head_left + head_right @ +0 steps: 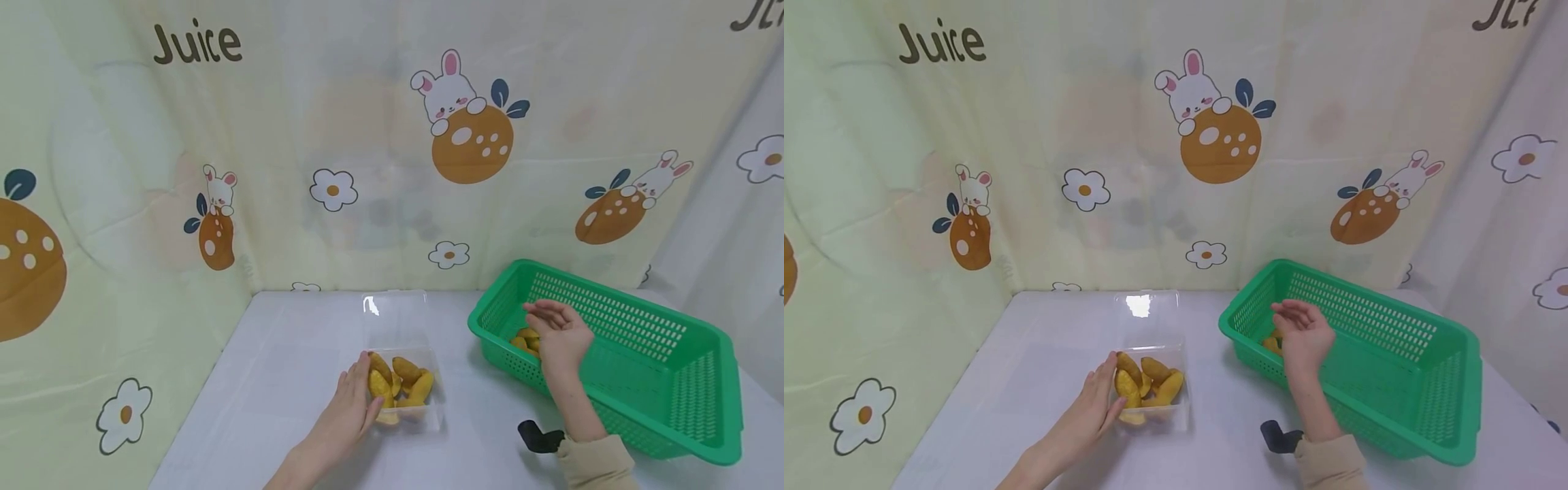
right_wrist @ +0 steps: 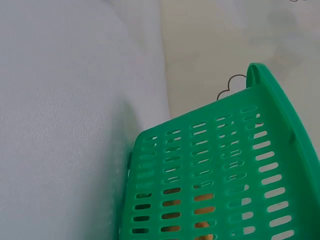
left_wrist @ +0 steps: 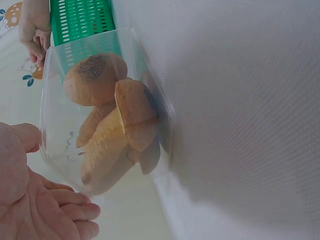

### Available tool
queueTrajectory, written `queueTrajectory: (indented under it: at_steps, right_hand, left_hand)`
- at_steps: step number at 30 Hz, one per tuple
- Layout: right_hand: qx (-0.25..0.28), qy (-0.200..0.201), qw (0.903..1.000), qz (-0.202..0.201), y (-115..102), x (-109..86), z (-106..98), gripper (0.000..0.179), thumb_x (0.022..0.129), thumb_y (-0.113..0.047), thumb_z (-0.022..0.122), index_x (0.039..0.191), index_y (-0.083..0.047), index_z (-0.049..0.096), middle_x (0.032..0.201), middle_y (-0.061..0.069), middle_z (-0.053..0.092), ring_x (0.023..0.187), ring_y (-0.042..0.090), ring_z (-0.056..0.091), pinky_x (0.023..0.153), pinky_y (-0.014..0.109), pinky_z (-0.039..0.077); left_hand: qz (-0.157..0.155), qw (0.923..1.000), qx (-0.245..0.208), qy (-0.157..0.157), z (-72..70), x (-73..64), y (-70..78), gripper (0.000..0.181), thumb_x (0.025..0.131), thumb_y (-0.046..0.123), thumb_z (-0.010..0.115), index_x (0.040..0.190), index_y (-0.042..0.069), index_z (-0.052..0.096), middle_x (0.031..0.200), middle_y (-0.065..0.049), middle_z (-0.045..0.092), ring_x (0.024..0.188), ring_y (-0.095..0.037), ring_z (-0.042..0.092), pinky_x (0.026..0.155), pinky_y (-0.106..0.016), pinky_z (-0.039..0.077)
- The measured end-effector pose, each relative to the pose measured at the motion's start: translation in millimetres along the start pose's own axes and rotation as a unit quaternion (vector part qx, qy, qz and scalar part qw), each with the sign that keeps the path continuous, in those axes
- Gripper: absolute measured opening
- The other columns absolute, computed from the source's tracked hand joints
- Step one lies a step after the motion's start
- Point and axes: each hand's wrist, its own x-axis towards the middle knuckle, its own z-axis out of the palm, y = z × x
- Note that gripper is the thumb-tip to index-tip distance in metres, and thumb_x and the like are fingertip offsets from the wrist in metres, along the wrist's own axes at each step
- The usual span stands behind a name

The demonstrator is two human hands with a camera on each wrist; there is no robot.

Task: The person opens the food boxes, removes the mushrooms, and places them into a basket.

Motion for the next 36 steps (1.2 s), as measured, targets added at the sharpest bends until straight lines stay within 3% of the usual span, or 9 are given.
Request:
queueTrajectory:
  at_steps: [3,7,10,15,21,27,30,36]
  right_hand:
    - [-0.009,-0.018,0.9998,0.008,-31.4,-12.3,20.3,0.029,0.075,0.008,0.071,0.102,0.014,0.060,0.092,0.020,0.067,0.088,0.026,0.065,0.074,0.027,0.053]
    - [-0.001,-0.039,0.9980,0.051,-75.0,-31.7,53.0,0.026,0.077,0.013,0.066,0.100,0.018,0.057,0.089,0.019,0.068,0.087,0.023,0.066,0.075,0.026,0.053]
    - [0.016,-0.066,0.9943,0.083,-83.7,-39.5,66.4,0.026,0.077,0.015,0.065,0.100,0.020,0.055,0.089,0.020,0.067,0.087,0.025,0.066,0.075,0.027,0.053]
    - [-0.003,-0.156,0.9840,0.085,-79.3,-51.5,79.7,0.026,0.078,0.015,0.064,0.102,0.020,0.053,0.094,0.027,0.065,0.088,0.030,0.065,0.076,0.031,0.053]
    - [-0.040,-0.239,0.9628,0.120,-72.6,-70.2,98.2,0.027,0.078,0.009,0.067,0.102,0.014,0.057,0.097,0.026,0.065,0.090,0.027,0.065,0.077,0.033,0.053]
    - [-0.043,-0.348,0.9260,0.139,-62.9,-84.6,111.4,0.024,0.078,0.009,0.067,0.100,0.011,0.058,0.097,0.027,0.063,0.089,0.026,0.065,0.077,0.034,0.053]
    - [-0.048,-0.385,0.9108,0.142,-57.7,-89.8,116.3,0.022,0.079,0.011,0.066,0.099,0.010,0.058,0.097,0.026,0.064,0.089,0.030,0.065,0.077,0.034,0.053]
    - [-0.110,-0.379,0.9129,0.103,-48.2,-96.5,128.3,0.022,0.078,0.009,0.067,0.099,0.006,0.060,0.094,0.018,0.066,0.090,0.034,0.063,0.078,0.029,0.053]
  left_hand:
    - [-0.001,1.0000,0.002,-0.002,-0.1,0.3,-0.2,0.063,0.099,0.023,0.042,0.141,-0.014,0.012,0.145,-0.029,0.019,0.133,-0.039,0.020,0.107,-0.048,0.018]
    - [0.001,1.0000,0.002,-0.003,0.6,0.4,-1.1,0.063,0.099,0.023,0.042,0.141,-0.014,0.013,0.146,-0.029,0.018,0.133,-0.039,0.019,0.107,-0.048,0.018]
    - [0.003,1.0000,0.001,-0.002,1.6,0.2,-2.0,0.063,0.099,0.023,0.042,0.141,-0.014,0.012,0.146,-0.029,0.018,0.133,-0.039,0.019,0.107,-0.048,0.017]
    - [0.005,1.0000,0.001,-0.002,1.4,-0.2,-1.9,0.063,0.099,0.024,0.041,0.141,-0.014,0.012,0.146,-0.029,0.018,0.134,-0.038,0.018,0.108,-0.048,0.017]
    - [0.003,1.0000,0.006,-0.004,0.4,0.8,-2.5,0.063,0.100,0.024,0.041,0.141,-0.014,0.012,0.146,-0.028,0.017,0.134,-0.037,0.018,0.107,-0.048,0.018]
    - [0.012,0.9999,-0.001,0.010,0.7,0.8,-2.6,0.063,0.099,0.023,0.044,0.140,-0.015,0.014,0.144,-0.030,0.021,0.132,-0.040,0.022,0.106,-0.050,0.020]
    - [0.019,0.9996,0.000,0.018,3.3,-0.6,-4.2,0.064,0.098,0.023,0.044,0.140,-0.015,0.014,0.143,-0.031,0.023,0.131,-0.041,0.025,0.106,-0.050,0.020]
    - [0.012,0.9999,-0.001,0.009,2.7,0.0,-4.5,0.063,0.099,0.023,0.043,0.141,-0.014,0.013,0.145,-0.029,0.021,0.132,-0.039,0.022,0.107,-0.050,0.020]
